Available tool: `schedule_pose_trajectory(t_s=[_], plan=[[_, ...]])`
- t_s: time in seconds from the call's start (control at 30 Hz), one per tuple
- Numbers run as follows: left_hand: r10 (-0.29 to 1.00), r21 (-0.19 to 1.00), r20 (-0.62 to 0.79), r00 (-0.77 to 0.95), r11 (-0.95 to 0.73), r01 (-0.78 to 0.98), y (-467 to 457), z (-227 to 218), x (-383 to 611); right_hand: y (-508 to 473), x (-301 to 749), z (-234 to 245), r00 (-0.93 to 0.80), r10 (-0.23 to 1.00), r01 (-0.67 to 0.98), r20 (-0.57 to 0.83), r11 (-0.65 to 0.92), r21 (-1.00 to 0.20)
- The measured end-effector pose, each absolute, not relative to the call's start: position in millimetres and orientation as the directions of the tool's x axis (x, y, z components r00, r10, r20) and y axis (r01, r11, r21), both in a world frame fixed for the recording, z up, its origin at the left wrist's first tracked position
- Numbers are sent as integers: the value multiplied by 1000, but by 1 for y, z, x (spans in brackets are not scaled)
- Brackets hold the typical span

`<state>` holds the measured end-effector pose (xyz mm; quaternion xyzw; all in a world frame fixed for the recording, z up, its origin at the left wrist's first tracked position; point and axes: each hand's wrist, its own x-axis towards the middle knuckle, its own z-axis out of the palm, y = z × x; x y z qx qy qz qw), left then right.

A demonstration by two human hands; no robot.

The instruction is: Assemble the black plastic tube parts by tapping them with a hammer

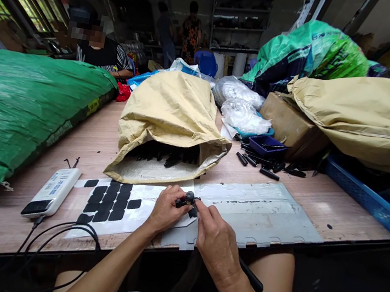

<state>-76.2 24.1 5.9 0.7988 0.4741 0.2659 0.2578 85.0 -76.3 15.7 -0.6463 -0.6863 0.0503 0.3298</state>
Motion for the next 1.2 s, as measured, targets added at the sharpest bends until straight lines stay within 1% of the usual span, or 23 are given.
schedule_pose_trajectory(t_s=[0.07, 0.13, 0.2, 0.27, 0.37, 0.47, 0.57, 0.7, 1.03, 1.13, 1.2], plan=[[894, 668, 181, 409, -417, 617, 24, 6, -76, -74, 88, 16, 74, 917, 856, 393, 144, -497], [893, 667, 182, 412, -420, 615, 24, 5, -76, -70, 97, 19, 121, 896, 856, 428, 124, -501], [890, 657, 187, 415, -427, 621, 24, 4, -76, -63, 110, 22, 177, 872, 875, 456, 73, -479], [887, 647, 188, 422, -435, 627, 24, 4, -76, -54, 128, 23, 238, 854, 906, 462, -24, -423], [885, 642, 187, 426, -439, 628, 24, 4, -77, -40, 156, 15, 333, 825, 929, 456, -205, -307], [885, 642, 194, 424, -441, 627, 24, 3, -77, -27, 176, 0, 345, 828, 937, 442, -282, -205], [884, 640, 199, 423, -444, 626, 24, 2, -76, -21, 180, -11, 330, 821, 944, 465, -293, -153], [888, 642, 200, 414, -438, 629, 24, 1, -75, -22, 175, -17, 324, 792, 945, 518, -298, -136], [892, 653, 192, 409, -427, 625, 24, 2, -75, -21, 174, -18, 312, 792, 947, 525, -306, -101], [883, 703, 203, 424, -433, 564, 17, 14, -78, -21, 173, -16, 314, 796, 945, 518, -313, -93], [859, 769, 205, 470, -438, 465, 4, 31, -83, -21, 173, -15, 311, 803, 947, 509, -309, -91]])
